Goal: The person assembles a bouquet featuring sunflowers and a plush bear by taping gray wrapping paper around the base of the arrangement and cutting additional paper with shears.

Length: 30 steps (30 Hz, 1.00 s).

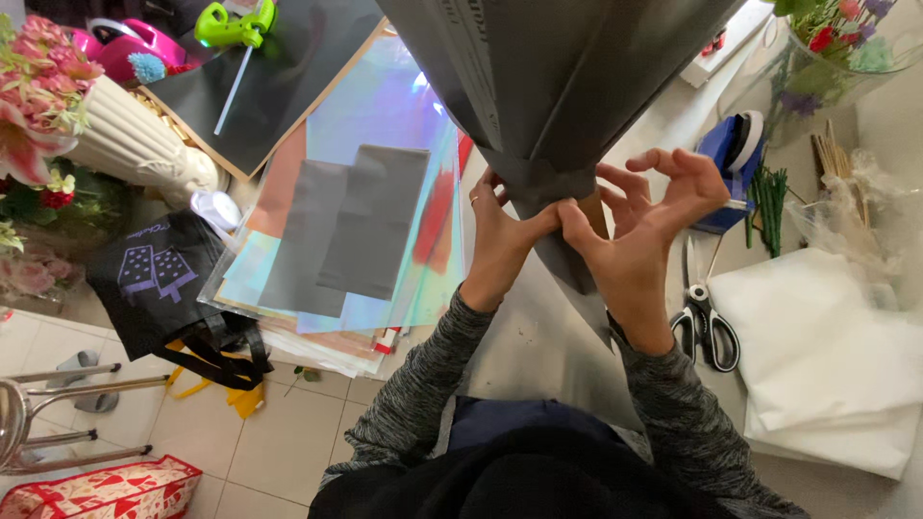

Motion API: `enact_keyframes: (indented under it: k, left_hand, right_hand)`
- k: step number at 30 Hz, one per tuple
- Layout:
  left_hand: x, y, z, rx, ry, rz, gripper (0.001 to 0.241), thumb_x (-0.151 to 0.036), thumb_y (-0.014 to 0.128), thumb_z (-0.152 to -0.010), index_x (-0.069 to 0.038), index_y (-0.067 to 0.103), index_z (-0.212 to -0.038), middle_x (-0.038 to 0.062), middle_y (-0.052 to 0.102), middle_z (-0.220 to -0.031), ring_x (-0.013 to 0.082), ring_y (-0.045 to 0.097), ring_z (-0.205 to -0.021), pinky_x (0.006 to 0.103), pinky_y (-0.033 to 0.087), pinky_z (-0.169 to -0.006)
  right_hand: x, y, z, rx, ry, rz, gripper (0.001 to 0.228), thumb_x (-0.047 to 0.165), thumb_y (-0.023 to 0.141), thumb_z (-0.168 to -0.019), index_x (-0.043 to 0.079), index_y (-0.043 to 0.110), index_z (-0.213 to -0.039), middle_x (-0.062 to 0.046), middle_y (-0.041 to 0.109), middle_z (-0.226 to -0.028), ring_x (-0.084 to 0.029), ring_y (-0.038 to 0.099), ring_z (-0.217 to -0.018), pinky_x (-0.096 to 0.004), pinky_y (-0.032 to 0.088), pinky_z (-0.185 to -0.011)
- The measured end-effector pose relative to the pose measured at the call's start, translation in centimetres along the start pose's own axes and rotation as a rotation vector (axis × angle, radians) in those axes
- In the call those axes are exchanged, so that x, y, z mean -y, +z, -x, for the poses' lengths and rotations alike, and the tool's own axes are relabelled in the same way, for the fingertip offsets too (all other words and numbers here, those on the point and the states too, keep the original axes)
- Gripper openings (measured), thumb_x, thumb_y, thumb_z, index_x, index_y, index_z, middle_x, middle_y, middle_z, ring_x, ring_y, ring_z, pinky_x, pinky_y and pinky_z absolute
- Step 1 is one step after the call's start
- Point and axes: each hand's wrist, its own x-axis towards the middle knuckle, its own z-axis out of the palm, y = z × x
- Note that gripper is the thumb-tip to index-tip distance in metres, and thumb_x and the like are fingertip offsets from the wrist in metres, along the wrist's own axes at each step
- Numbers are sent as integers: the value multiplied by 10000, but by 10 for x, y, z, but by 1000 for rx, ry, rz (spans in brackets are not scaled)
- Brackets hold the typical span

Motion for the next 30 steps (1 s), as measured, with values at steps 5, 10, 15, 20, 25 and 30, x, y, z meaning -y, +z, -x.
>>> enact_keyframes:
  k: [5,10,15,20,25,30]
  left_hand:
    - [-5,3,6,-112,55,-60,943,-383,713,-462,-64,374,-1282,106,347,-1216,199,487,-1122,322,465,-910]
    - [-9,7,12,-150,75,-8,940,-344,728,-479,-91,350,-1301,88,318,-1240,198,436,-1172,335,466,-915]
    - [-8,4,14,-166,146,30,875,-322,724,-536,-86,358,-1295,86,314,-1207,187,435,-1173,320,467,-908]
    - [-21,-4,17,-133,36,-33,1028,-386,740,-463,-100,307,-1351,80,320,-1293,188,432,-1214,334,462,-953]
    - [3,-11,9,-52,212,5,1034,-404,783,-513,-55,271,-1340,185,259,-1253,394,343,-1186,520,437,-875]
    - [23,-13,-4,-7,244,75,1081,-439,861,-551,-66,266,-1373,222,211,-1325,529,278,-1230,684,416,-858]
  right_hand:
    - [-25,-15,-5,66,373,-292,647,-30,632,-783,212,216,-1215,-58,287,-1129,-178,494,-1028,-287,502,-787]
    - [-15,-6,-4,19,308,-189,626,-72,613,-804,215,228,-1205,-51,282,-1110,-174,491,-946,-252,457,-774]
    - [-23,6,2,-100,141,-83,658,-87,631,-806,217,228,-1229,-51,271,-1110,-164,498,-906,-261,471,-839]
    - [6,8,-7,-37,410,-221,594,-48,597,-825,216,224,-1206,-24,278,-1076,-144,440,-957,-232,452,-815]
    - [-39,-4,-3,-62,495,-370,797,-112,678,-706,156,194,-1280,-26,280,-1056,-167,489,-902,-270,516,-717]
    - [-45,-16,1,-79,306,-356,847,-106,725,-751,168,162,-1323,-43,256,-1082,-195,538,-970,-302,574,-831]
